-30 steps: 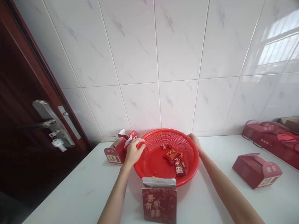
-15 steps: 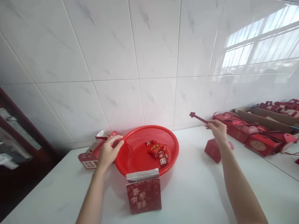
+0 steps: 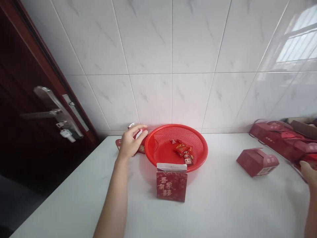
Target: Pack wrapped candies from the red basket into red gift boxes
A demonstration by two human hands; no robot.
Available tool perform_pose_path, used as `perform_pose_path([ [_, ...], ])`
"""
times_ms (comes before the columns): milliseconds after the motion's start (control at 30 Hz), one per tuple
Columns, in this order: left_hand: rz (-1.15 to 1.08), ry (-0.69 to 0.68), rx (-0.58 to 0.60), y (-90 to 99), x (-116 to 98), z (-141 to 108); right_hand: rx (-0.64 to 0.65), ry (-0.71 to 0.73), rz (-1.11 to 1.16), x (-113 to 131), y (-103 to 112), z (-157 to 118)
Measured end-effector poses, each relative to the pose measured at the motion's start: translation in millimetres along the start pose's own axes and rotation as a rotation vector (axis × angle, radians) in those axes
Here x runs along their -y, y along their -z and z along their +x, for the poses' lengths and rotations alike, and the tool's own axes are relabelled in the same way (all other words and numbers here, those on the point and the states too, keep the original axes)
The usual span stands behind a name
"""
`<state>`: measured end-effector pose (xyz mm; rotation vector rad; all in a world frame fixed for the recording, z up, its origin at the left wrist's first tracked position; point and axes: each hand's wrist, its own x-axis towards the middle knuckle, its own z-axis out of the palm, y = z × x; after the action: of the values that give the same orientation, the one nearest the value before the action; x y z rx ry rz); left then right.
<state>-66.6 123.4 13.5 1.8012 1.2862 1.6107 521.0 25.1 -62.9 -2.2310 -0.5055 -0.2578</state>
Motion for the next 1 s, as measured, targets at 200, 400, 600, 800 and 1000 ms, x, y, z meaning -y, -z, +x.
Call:
perform_pose_path([
  [200, 0.064, -0.092, 0.387, 7.9, -23.2, -15.0, -0.024, -0.106, 0.211, 45.9, 0.3, -30.4],
  [400, 0.234, -0.008, 0.891, 10.5, -45.8, -28.2, -0.268, 0.41, 0.596, 124.4, 16.8, -83.5],
  [600, 0.212, -0.018, 1.092, 0.0, -51.1, -32.8, 0.589, 0.927, 0.87, 170.1, 43.5, -164.7],
  [800, 0.176, -0.029, 1.153, -18.3, -51.6, -40.7, 1.26, 1.463, 0.564, 178.1, 50.3, -230.3],
  [1000, 0.173, -0.005, 1.198, -20.6, -55.7, -41.3, 1.317, 1.519, 0.382, 174.5, 49.1, -240.5],
])
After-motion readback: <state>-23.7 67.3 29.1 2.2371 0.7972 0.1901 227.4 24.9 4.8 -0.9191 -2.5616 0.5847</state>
